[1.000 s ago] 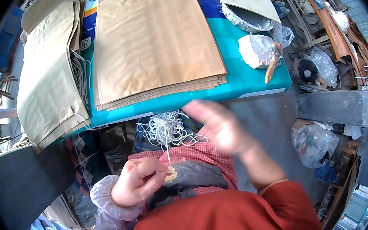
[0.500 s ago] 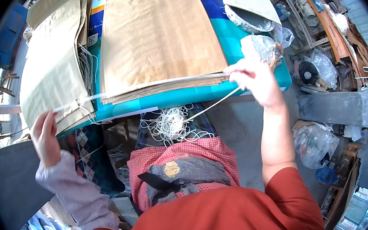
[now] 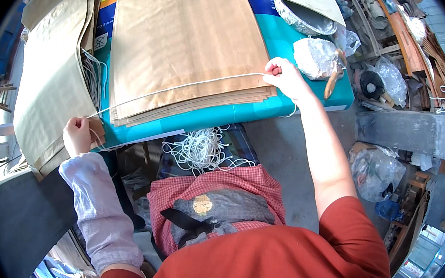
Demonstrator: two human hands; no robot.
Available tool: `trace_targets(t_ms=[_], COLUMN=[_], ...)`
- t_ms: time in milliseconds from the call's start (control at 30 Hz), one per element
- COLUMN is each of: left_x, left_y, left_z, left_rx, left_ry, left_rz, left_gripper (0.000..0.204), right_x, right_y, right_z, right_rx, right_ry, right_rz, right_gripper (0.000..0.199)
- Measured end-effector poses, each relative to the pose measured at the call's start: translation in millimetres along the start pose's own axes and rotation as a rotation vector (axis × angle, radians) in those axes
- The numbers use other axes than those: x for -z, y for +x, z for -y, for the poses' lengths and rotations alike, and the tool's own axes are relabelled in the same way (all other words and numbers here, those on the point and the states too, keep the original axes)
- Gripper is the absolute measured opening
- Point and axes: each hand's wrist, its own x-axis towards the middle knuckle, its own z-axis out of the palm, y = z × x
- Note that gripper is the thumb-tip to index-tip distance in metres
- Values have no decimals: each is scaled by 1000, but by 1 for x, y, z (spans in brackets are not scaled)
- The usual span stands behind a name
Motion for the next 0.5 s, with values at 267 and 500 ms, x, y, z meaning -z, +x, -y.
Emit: trace_targets(t_ms=[267, 500], left_x=[-15, -22], left_y=[-78, -63], left_z=[-90, -104], left_rx=[-729, -931], left_ry=[-106, -176], left_rz=[-104, 206], left_gripper=[34, 30], right_x=[-17, -26], right_y=[-7, -13], right_z=[-5, 23], right_rx=[28, 570], right_ry=[-199, -266], right_rz=[-176, -184], right_gripper=[36, 19])
